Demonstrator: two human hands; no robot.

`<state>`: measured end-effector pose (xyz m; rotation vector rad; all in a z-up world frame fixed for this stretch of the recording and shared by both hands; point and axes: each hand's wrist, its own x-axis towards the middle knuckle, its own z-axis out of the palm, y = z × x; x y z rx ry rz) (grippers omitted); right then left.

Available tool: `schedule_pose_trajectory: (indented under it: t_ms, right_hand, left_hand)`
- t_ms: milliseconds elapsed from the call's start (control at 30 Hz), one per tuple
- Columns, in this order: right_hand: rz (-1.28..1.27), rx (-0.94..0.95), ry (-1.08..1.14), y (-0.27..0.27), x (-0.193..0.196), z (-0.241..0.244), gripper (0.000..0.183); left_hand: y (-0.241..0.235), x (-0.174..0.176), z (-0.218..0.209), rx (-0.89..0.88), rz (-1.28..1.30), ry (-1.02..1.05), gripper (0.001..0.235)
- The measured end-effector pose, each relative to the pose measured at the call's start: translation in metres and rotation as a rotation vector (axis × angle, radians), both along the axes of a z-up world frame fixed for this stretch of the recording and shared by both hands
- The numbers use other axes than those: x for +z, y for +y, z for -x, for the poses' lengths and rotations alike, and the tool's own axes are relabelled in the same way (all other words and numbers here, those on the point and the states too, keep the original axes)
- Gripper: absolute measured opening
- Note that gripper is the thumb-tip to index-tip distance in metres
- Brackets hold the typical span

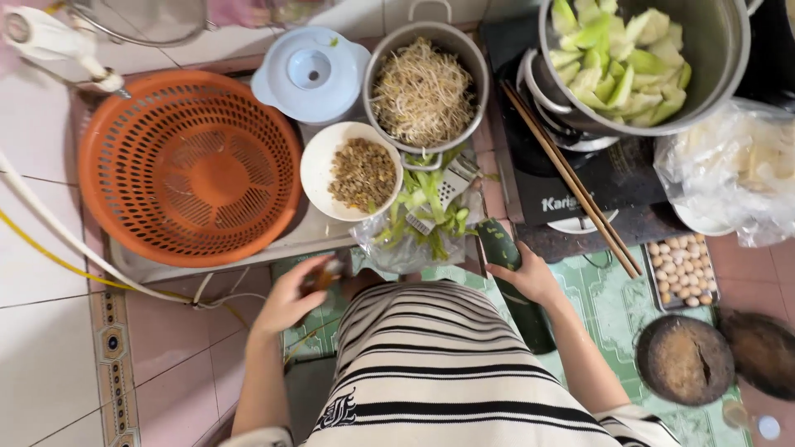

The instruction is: The person grates a whole green gourd with a handheld grater over a bowl, letting the shreds fall while peels collect on the counter. They then cut off the end of the gourd with a knife and rinse the gourd under the kitchen tap.

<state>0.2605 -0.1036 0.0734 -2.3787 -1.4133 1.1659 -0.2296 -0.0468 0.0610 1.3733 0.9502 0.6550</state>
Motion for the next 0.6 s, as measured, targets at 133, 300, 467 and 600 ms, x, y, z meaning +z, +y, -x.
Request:
schedule_pose_trajectory:
  t_ms: [133, 300, 467, 600]
  right_hand:
    - [0.022, 0.022, 0.005, 0.010, 0.002, -0.011, 0.087]
    - [0.044, 0.024, 0.079, 0.018, -0.003, -0.034, 0.094]
    - [0.110, 0.023, 0.160, 0.019, 0.009, -0.043, 0.102]
    - [0.100, -0.014, 0.229, 0.011, -0.002, -0.056, 0.105]
  left_hand:
    - [-0.010, 0.000, 0.063, 0.439, -0.044, 0.188, 0.065]
    - [0.039, -0.066, 0.109, 0.624, -0.264, 0.854, 0.058]
    - [0.098, -0.109, 0.113, 0.648, -0.197, 1.305, 0.056]
    - [0.124, -0.137, 0.120, 0.607, -0.150, 1.423, 0.060]
